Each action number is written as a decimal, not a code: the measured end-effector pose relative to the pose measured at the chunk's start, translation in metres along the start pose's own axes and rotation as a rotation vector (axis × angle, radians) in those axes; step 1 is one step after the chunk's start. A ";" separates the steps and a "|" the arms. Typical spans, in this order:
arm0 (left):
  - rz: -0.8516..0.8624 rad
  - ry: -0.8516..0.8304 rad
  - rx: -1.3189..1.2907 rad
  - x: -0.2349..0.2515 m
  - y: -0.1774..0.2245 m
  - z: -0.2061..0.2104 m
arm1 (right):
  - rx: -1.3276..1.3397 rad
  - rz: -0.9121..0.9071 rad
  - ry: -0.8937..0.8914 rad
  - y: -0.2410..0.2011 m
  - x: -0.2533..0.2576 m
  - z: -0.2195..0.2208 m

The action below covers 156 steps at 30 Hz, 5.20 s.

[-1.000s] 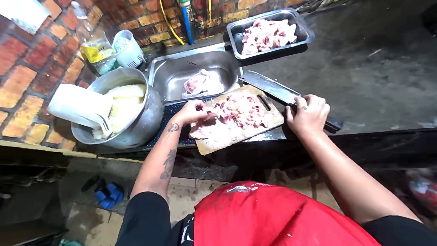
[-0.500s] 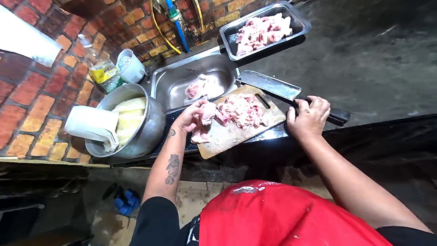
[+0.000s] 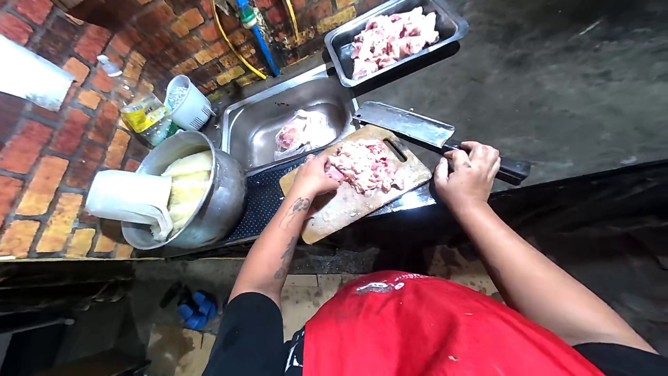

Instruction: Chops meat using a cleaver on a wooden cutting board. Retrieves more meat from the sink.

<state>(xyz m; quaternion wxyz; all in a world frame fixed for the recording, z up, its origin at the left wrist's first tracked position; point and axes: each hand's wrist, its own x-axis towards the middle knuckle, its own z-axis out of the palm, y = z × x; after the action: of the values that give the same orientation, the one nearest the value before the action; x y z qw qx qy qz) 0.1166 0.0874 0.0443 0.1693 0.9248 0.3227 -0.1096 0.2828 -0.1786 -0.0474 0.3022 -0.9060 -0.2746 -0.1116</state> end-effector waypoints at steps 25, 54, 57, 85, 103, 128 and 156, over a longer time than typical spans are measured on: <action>0.064 -0.065 -0.476 -0.023 -0.046 -0.029 | 0.044 -0.023 0.032 0.004 0.000 0.002; 0.217 0.351 -0.647 0.118 0.140 -0.179 | 0.019 -0.040 0.134 -0.002 0.000 0.002; 0.349 0.211 -0.396 0.076 0.113 -0.162 | 0.017 -0.027 0.077 0.002 -0.001 0.000; 0.207 -0.030 -0.458 -0.068 -0.057 -0.016 | 0.067 0.312 -0.594 -0.024 0.077 -0.072; 0.101 0.563 -0.624 -0.090 -0.038 0.082 | 0.417 -0.117 -0.672 -0.142 -0.028 -0.069; 0.291 0.678 -0.456 -0.071 -0.052 0.094 | -0.197 -0.270 -0.991 -0.193 -0.017 -0.026; 0.225 0.634 -0.470 -0.101 -0.048 0.106 | -0.043 -0.456 -0.593 -0.232 -0.025 -0.053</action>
<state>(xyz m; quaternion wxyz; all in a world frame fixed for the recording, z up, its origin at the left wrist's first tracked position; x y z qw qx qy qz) -0.0011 0.0259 -0.0333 0.2791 0.8783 0.2721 0.2768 0.1291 -0.0671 0.0976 0.1576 -0.8208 -0.5423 0.0856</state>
